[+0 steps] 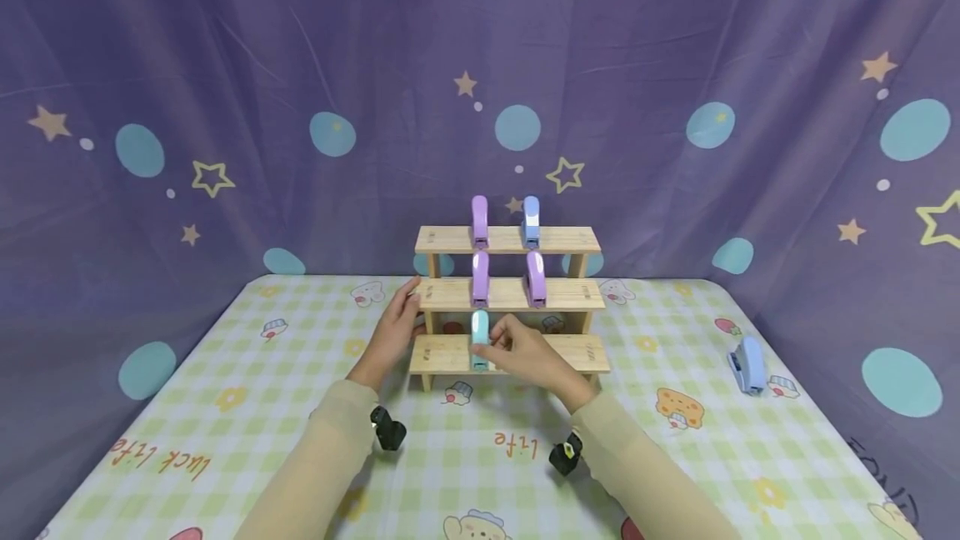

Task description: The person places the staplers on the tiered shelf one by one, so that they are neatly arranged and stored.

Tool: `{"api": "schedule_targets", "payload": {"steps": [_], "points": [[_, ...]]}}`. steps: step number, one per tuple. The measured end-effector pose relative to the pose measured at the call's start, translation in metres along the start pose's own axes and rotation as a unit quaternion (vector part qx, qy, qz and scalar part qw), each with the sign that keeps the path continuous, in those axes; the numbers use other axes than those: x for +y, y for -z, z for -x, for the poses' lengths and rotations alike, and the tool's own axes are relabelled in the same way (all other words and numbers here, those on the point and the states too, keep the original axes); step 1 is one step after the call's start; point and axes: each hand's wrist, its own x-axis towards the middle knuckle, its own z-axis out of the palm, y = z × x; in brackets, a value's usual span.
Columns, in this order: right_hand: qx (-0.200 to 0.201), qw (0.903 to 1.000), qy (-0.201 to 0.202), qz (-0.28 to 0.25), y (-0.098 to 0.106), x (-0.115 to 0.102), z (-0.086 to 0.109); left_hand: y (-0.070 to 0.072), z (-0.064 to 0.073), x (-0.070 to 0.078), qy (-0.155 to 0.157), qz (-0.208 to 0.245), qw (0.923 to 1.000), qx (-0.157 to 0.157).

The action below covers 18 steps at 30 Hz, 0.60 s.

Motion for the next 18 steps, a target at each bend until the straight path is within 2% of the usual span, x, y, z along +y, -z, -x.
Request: {"api": "schedule_targets", "payload": {"steps": [11, 14, 18], "points": [[-0.015, 0.9995, 0.013, -0.025, 0.005, 0.004, 0.005, 0.002, 0.001, 0.004, 0.005, 0.012, 0.9999, -0.009], [-0.023, 0.9992, 0.012, -0.031, 0.008, 0.005, 0.007, 0.001, 0.005, 0.012, 0.014, 0.018, 0.9996, -0.015], [-0.030, 0.9972, 0.007, -0.068, 0.014, 0.005, 0.012, 0.000, 0.014, 0.029, 0.020, 0.018, 0.9995, -0.019]]}}
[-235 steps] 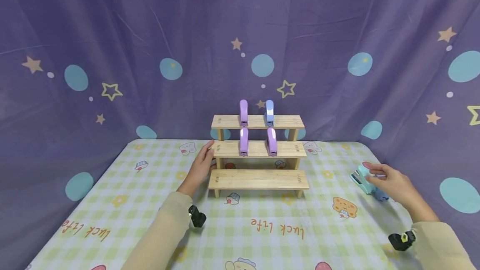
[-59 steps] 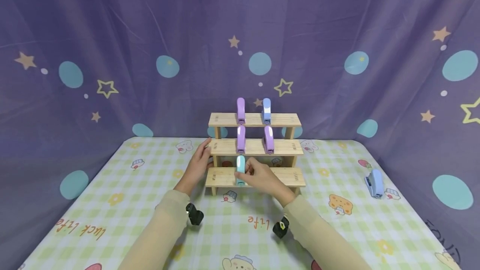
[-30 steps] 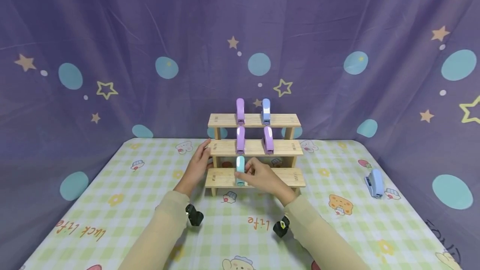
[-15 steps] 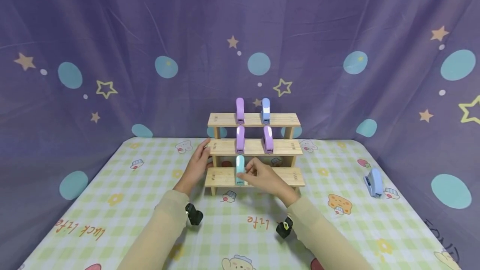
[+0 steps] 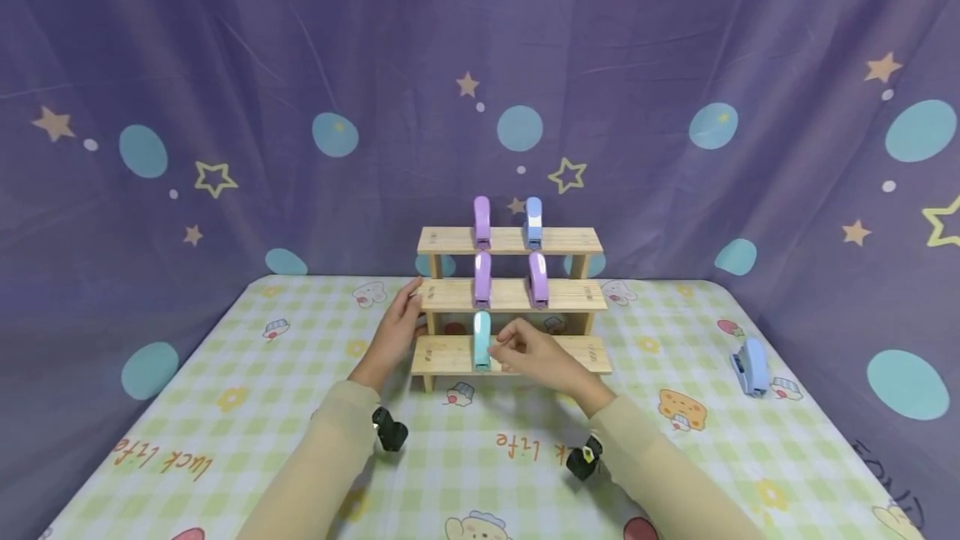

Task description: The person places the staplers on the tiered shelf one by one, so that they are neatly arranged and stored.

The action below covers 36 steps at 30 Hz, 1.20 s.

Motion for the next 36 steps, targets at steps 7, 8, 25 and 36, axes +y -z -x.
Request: {"api": "schedule_targets", "payload": {"steps": [7, 8, 25, 36], "points": [[-0.009, 0.9998, -0.004, -0.020, 0.020, 0.003, 0.012, -0.001, 0.006, 0.008, -0.005, 0.000, 1.0000, 0.002], [-0.008, 0.9998, -0.006, -0.019, 0.023, 0.004, 0.014, -0.001, 0.005, 0.007, -0.005, -0.001, 1.0000, 0.002], [0.026, 0.9985, -0.038, 0.031, 0.091, 0.027, 0.057, 0.003, -0.016, -0.032, -0.023, -0.003, 0.9995, 0.021], [0.073, 0.9914, -0.079, 0.075, 0.143, 0.046, 0.095, 0.001, -0.008, -0.015, -0.007, 0.010, 0.9999, 0.010]]}}
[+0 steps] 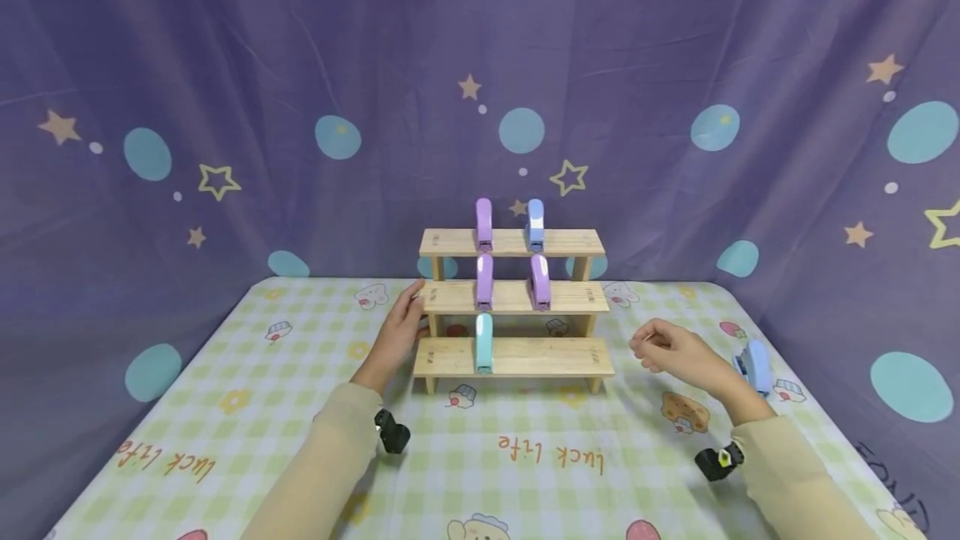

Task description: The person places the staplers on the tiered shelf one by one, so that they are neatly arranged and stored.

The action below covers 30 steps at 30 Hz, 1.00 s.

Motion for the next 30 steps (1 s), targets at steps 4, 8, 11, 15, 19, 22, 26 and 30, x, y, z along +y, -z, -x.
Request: {"api": "schedule_targets", "payload": {"steps": [4, 8, 11, 15, 19, 22, 26, 30], "points": [[0.031, 0.9994, 0.001, 0.013, 0.023, 0.014, 0.013, -0.002, 0.007, 0.014, 0.004, -0.006, 1.0000, -0.003], [0.064, 0.9974, -0.007, 0.032, 0.044, 0.027, 0.025, -0.003, 0.011, 0.018, 0.004, -0.007, 1.0000, -0.002], [0.083, 0.9947, -0.029, 0.053, 0.057, 0.036, 0.035, -0.003, 0.012, 0.019, 0.002, -0.008, 1.0000, -0.004], [0.103, 0.9902, -0.055, 0.077, 0.071, 0.047, 0.046, -0.003, 0.012, 0.018, 0.002, -0.010, 0.9999, -0.006], [0.121, 0.9872, -0.065, 0.081, 0.083, 0.058, 0.055, -0.003, 0.012, 0.018, 0.001, -0.010, 0.9999, -0.004], [0.135, 0.9852, -0.069, 0.079, 0.089, 0.067, 0.061, -0.003, 0.012, 0.018, 0.002, -0.013, 0.9999, -0.002], [0.161, 0.9799, -0.074, 0.092, 0.093, 0.078, 0.066, -0.003, 0.012, 0.018, 0.001, -0.016, 0.9999, -0.003], [0.167, 0.9761, -0.088, 0.108, 0.093, 0.088, 0.069, -0.002, 0.011, 0.017, -0.001, -0.016, 0.9999, -0.004]]}}
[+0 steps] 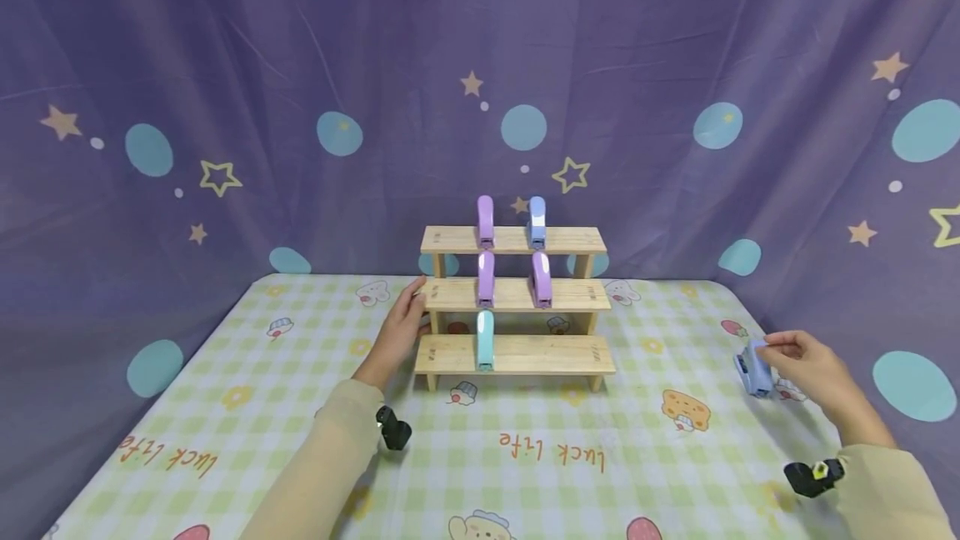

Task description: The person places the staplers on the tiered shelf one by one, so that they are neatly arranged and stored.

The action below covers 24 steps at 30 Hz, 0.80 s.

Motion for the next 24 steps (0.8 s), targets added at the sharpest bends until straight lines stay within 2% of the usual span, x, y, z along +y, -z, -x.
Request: {"api": "schedule_targets", "payload": {"steps": [7, 14, 17, 20, 24], "points": [[0.008, 0.9994, -0.034, -0.008, -0.009, 0.014, -0.002, 0.001, 0.001, 0.000, -0.004, 0.001, 1.0000, -0.004], [0.028, 0.9986, -0.044, -0.014, -0.014, 0.020, -0.004, 0.003, -0.002, -0.006, -0.006, 0.004, 1.0000, -0.004], [0.001, 0.9979, -0.061, -0.023, -0.015, 0.024, -0.006, 0.004, -0.009, -0.017, -0.008, 0.009, 0.9999, 0.000], [-0.045, 0.9950, -0.080, -0.039, -0.016, 0.029, -0.007, 0.004, -0.015, -0.027, -0.012, 0.006, 0.9999, 0.006], [-0.077, 0.9917, -0.093, -0.045, -0.017, 0.032, -0.008, 0.003, -0.015, -0.030, -0.018, -0.001, 0.9998, 0.009]]}}
